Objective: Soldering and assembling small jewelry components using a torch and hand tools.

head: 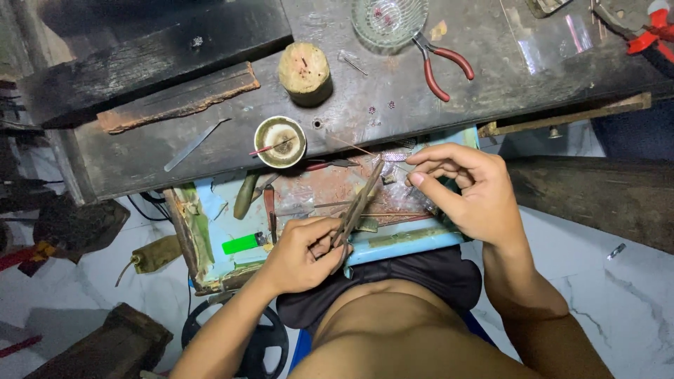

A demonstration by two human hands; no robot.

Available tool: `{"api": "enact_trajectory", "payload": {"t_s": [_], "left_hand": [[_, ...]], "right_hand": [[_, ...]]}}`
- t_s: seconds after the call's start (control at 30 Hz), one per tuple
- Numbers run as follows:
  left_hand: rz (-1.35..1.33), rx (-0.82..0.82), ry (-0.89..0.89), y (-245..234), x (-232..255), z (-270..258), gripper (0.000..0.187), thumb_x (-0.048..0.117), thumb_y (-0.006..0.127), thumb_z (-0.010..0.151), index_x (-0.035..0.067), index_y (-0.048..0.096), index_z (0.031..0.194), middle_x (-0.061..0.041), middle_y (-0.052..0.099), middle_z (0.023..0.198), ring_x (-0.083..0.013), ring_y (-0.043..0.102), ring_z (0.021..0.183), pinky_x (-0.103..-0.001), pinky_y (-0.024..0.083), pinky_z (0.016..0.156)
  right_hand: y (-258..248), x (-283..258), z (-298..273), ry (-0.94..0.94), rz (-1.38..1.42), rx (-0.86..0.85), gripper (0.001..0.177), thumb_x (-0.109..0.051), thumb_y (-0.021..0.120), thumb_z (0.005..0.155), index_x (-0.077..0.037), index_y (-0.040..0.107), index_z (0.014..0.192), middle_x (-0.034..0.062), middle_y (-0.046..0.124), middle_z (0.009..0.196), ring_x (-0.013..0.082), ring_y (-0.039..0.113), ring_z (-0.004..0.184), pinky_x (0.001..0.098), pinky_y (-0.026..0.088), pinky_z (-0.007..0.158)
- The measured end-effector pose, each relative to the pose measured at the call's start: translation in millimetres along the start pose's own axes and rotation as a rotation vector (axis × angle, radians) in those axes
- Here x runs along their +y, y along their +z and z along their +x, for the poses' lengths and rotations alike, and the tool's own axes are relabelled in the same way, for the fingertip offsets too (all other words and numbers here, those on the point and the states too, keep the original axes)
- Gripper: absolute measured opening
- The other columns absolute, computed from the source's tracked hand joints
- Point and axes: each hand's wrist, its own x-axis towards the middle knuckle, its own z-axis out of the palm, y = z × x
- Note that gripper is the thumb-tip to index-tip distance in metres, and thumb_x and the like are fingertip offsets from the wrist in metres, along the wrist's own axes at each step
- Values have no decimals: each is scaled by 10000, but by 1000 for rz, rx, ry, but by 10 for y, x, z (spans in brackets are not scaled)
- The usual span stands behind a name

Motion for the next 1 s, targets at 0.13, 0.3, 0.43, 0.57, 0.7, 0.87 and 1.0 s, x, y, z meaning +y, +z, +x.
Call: {"api": "enact_trajectory", "payload": {"t_s": [0.13,0.3,0.43,0.57,0.7,0.87,1.0], "left_hand": [[10,-4,9,-5,-28,6,71,-62,696,775,-1,695,812,-56,450,445,-197,490,402,-293,452,463],[6,-2,16,-9,-74,-14,80,-65,699,766,1,696,811,-47,440,450,-198,459,396,-293,447,465],[2,-13,10,-19,-17,2,75,-61,697,771,11,700,793,-41,435,457,-198,473,404,-296,447,473],[-3,-11,19,-10,-84,9,95,-62,684,803,21,678,756,-33,420,450,-187,451,401,-289,430,469],[-6,-26,14,-17,-89,3,90,-50,702,786,28,673,753,-34,420,455,-192,468,405,-296,439,473],[-6,-31,25,-36,-110,-12,96,-54,702,778,29,662,750,-36,409,468,-206,468,412,-304,453,491],[-9,-24,24,-39,-30,28,122,-70,679,787,29,644,724,-41,403,469,-203,450,415,-300,440,493]], "right_hand": [[1,22,6,1,9,-10,206,105,730,876,58,739,1076,188,757,826,181,717,778,385,620,796],[-3,56,16,6,17,-7,210,106,730,878,60,737,1083,181,758,832,176,716,780,383,621,805],[12,45,14,15,37,-15,215,103,733,878,59,732,1088,174,756,834,160,701,776,373,619,803],[7,52,19,27,39,-11,223,110,733,867,49,736,1082,165,756,827,154,701,762,370,621,797],[-3,57,17,29,37,-4,219,103,736,876,54,735,1089,171,757,834,152,693,766,370,618,799],[2,78,7,26,46,-3,222,99,741,876,58,734,1094,174,756,834,159,695,752,368,617,794],[2,81,6,23,52,-6,216,100,745,870,56,733,1082,173,760,833,155,697,759,369,619,795]]}}
